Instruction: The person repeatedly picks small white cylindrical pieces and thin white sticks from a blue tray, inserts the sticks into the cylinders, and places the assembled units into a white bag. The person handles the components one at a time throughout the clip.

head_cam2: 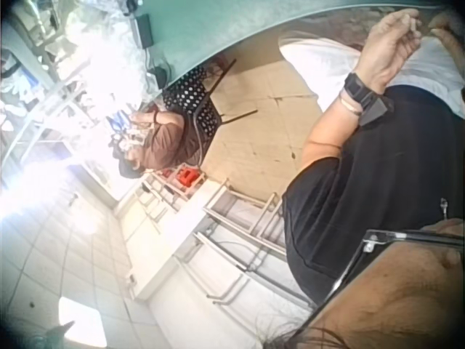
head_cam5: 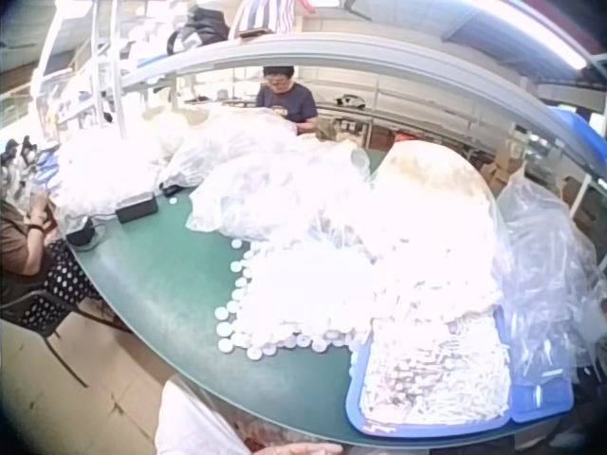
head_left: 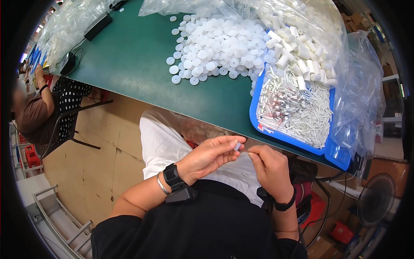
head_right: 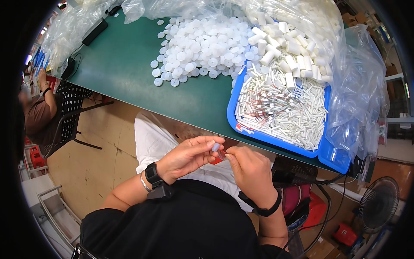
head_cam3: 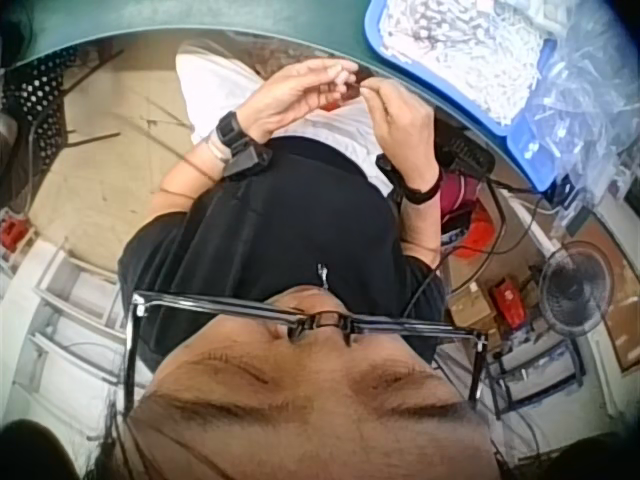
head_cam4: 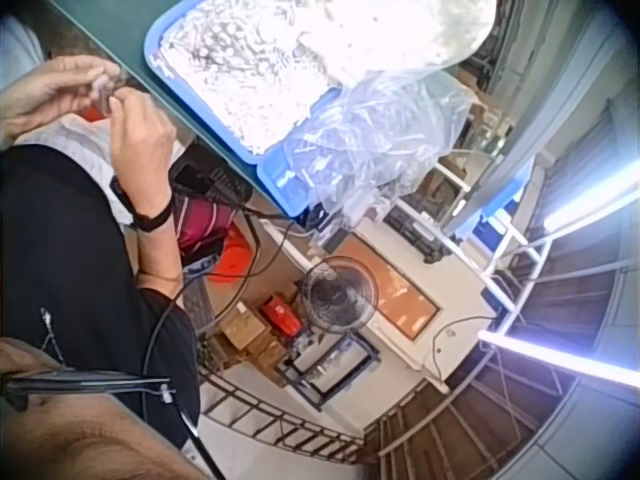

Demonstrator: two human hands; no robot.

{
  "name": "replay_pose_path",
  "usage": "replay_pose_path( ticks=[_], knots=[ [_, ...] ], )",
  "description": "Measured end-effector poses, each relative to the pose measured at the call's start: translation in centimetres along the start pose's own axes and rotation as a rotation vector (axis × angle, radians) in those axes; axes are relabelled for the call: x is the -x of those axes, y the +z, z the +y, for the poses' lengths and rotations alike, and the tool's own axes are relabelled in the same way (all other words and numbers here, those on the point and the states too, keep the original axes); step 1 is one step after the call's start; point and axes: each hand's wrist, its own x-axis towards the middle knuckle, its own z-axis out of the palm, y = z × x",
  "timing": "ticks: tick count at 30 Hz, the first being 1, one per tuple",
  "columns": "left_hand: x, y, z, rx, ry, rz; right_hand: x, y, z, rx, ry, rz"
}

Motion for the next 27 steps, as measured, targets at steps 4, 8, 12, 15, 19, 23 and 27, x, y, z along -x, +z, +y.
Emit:
replay_pose_path(
  ticks=[4,8,12,15,19,23,27],
  knots=[
    [-0.1,0.0,-0.1,0.007,-0.004,0.023,0.0,0.0,0.0,0.059,-0.022,0.003],
    [-0.2,-0.1,-0.2,0.034,-0.022,0.020,0.1,0.0,-0.1,0.058,-0.053,-0.051],
    [-0.3,-0.2,-0.2,0.047,-0.024,0.025,0.1,0.2,-0.1,0.017,-0.069,-0.039],
    [-0.1,0.0,-0.1,0.048,-0.020,0.029,0.1,0.4,0.2,0.068,-0.025,0.000],
    [-0.1,-0.2,-0.1,0.031,-0.016,0.028,0.2,0.4,-0.1,0.053,-0.036,-0.048],
    [-0.1,-0.2,-0.7,-0.030,0.008,-0.001,0.3,1.2,-0.7,-0.091,0.037,-0.012],
    [0.1,0.1,-0.6,-0.053,0.010,-0.002,0.8,1.1,0.3,-0.035,0.087,-0.056]
  ],
)
